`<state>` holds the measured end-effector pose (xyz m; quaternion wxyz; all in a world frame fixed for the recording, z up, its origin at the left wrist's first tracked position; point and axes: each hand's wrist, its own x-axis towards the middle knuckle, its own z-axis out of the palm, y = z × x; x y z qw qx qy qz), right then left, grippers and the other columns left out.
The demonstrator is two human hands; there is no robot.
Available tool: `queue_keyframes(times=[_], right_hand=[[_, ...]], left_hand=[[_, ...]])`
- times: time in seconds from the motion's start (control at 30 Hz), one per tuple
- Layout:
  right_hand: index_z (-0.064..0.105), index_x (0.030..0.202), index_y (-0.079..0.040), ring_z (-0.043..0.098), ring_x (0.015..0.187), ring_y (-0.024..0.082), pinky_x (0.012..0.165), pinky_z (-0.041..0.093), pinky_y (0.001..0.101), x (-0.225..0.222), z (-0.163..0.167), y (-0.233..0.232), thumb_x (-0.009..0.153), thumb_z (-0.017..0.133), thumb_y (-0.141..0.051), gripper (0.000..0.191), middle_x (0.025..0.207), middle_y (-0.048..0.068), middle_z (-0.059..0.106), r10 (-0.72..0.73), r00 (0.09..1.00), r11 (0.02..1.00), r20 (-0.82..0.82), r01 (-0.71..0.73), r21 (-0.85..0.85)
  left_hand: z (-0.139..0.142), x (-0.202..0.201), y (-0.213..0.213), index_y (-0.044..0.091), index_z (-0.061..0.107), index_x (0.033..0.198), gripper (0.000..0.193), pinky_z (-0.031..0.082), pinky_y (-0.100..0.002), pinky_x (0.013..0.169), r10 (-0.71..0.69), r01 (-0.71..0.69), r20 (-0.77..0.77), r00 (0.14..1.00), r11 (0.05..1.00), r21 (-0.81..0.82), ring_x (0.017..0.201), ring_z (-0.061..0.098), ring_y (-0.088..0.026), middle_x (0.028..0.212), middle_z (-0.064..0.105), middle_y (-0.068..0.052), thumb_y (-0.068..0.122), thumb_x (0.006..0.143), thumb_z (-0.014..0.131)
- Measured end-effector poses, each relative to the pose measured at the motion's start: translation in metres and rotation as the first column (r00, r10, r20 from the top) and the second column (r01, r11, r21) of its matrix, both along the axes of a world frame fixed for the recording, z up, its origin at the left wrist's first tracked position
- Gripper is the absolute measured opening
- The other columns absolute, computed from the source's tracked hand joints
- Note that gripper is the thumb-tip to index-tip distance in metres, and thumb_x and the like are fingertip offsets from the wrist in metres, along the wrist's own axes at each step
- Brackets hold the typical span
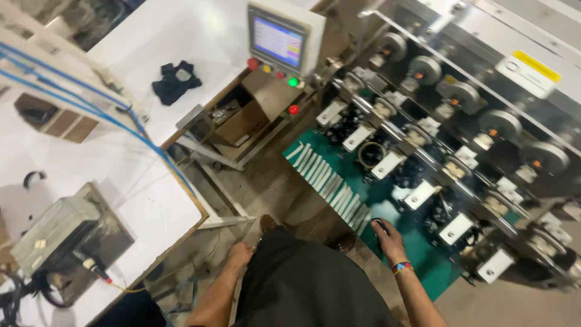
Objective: The person sits at a benchtop machine, places small black coil components into its fixtures, and pulls the red-handled lever to cycle the machine. They use scissors to trim material at a fixture, arrange white strips on the green mat, and wipe the machine area with a black cloth.
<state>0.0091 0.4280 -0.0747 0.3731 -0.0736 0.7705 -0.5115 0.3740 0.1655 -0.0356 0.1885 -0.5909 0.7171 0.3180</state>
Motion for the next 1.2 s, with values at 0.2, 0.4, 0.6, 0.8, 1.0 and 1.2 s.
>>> queue_keyframes(times=[0.2,0.4,0.6,0.8,1.0,1.2], right_hand=[[0.074,0.120,-0.011,0.043,0.063,0.015,0.053,0.032,0.0320,0.060,0.011,-0.121,0.087,0.073,-0.040,0.043,0.079,0.000,0.057,0.262,0.951,0.956,0.167,-0.279,0.090],[0.073,0.117,-0.010,0.063,0.087,0.007,0.077,0.051,0.0255,0.152,0.028,-0.272,0.088,0.077,-0.038,0.041,0.094,-0.005,0.072,0.644,0.757,0.756,-0.112,-0.652,-0.056],[0.074,0.114,-0.009,0.070,0.092,0.021,0.084,0.055,0.0347,0.265,0.061,-0.403,0.088,0.074,-0.039,0.040,0.100,0.010,0.073,0.868,0.332,0.363,-0.370,-0.931,0.017],[0.071,0.114,-0.012,0.067,0.104,0.034,0.085,0.055,0.0429,0.359,0.088,-0.474,0.088,0.076,-0.034,0.035,0.111,0.013,0.068,0.807,0.007,0.030,-0.591,-0.999,0.029],[0.065,0.121,-0.015,0.057,0.115,0.036,0.083,0.053,0.0508,0.444,0.067,-0.542,0.086,0.073,-0.032,0.039,0.131,0.016,0.055,0.504,-0.460,-0.169,-0.731,-0.882,0.439],[0.059,0.135,-0.014,0.052,0.123,0.041,0.096,0.040,0.0601,0.486,0.071,-0.592,0.084,0.058,-0.041,0.058,0.140,0.022,0.052,0.233,-0.216,0.108,-0.948,-0.963,0.246]], left_hand=[[-0.014,0.063,-0.044,0.015,0.079,0.104,0.036,0.053,-0.049,0.096,-0.016,0.016,0.025,1.000,1.000,0.000,0.108,0.068,-0.038,0.112,0.073,-0.015,0.044,0.091,0.064],[-0.012,0.128,-0.102,0.012,0.075,0.107,0.036,0.058,-0.046,0.090,0.275,-0.269,-0.201,0.940,0.961,0.057,0.100,0.073,-0.036,0.106,0.075,-0.015,0.041,0.091,0.063],[-0.018,0.207,-0.135,0.012,0.078,0.105,0.034,0.056,-0.041,0.086,0.209,-0.233,-0.426,0.880,0.973,-0.004,0.096,0.072,-0.031,0.099,0.077,-0.011,0.039,0.090,0.066],[0.023,0.287,-0.185,0.008,0.076,0.111,0.038,0.056,-0.034,0.081,0.462,-0.332,-0.534,0.708,0.885,0.325,0.087,0.074,-0.021,0.093,0.080,-0.007,0.040,0.091,0.069],[0.098,0.303,-0.223,0.006,0.071,0.123,0.038,0.055,-0.030,0.083,0.644,-0.429,-0.601,0.473,0.764,0.482,0.094,0.069,-0.013,0.106,0.078,-0.006,0.028,0.092,0.072],[0.125,0.231,-0.298,0.006,0.069,0.122,0.032,0.056,-0.026,0.084,0.418,-0.409,-0.814,0.402,0.878,0.249,0.096,0.069,-0.010,0.108,0.074,-0.002,0.017,0.092,0.072]])
